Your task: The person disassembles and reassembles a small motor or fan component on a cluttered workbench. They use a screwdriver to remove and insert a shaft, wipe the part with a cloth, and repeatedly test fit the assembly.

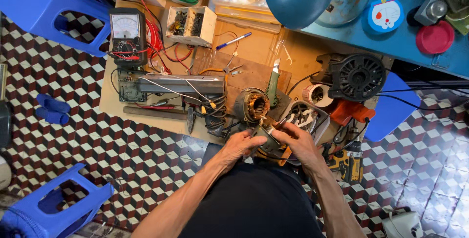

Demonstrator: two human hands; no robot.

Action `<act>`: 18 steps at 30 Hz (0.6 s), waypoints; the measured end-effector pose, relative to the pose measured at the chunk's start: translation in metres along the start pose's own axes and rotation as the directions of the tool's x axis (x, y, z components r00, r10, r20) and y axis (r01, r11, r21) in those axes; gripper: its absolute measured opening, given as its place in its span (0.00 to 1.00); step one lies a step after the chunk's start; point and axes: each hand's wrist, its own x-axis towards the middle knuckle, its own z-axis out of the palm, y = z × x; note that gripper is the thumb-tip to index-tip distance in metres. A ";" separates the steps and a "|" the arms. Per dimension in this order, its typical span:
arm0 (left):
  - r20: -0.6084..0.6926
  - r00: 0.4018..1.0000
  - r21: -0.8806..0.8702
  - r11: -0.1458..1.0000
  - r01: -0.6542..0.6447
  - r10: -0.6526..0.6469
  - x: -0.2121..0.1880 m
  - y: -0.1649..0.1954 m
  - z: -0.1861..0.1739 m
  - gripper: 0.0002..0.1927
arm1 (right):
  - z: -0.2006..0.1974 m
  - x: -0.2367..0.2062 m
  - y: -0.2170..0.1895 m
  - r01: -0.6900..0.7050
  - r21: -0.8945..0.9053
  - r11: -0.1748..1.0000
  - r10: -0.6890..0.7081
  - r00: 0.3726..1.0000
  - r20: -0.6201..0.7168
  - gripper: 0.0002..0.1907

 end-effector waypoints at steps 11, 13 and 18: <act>-0.143 0.987 -0.121 0.988 -0.095 0.078 -0.004 -0.005 0.029 0.38 | -0.009 0.005 -0.004 0.048 0.085 0.995 -0.056 0.994 0.091 0.23; -0.157 0.981 -0.125 0.983 -0.131 0.111 -0.003 -0.002 0.032 0.38 | -0.009 0.007 -0.005 0.051 0.137 0.989 -0.066 0.992 0.110 0.22; -0.162 0.980 -0.133 0.982 -0.136 0.114 -0.006 -0.001 0.033 0.37 | -0.009 0.010 -0.001 0.045 0.158 0.986 -0.063 0.991 0.114 0.21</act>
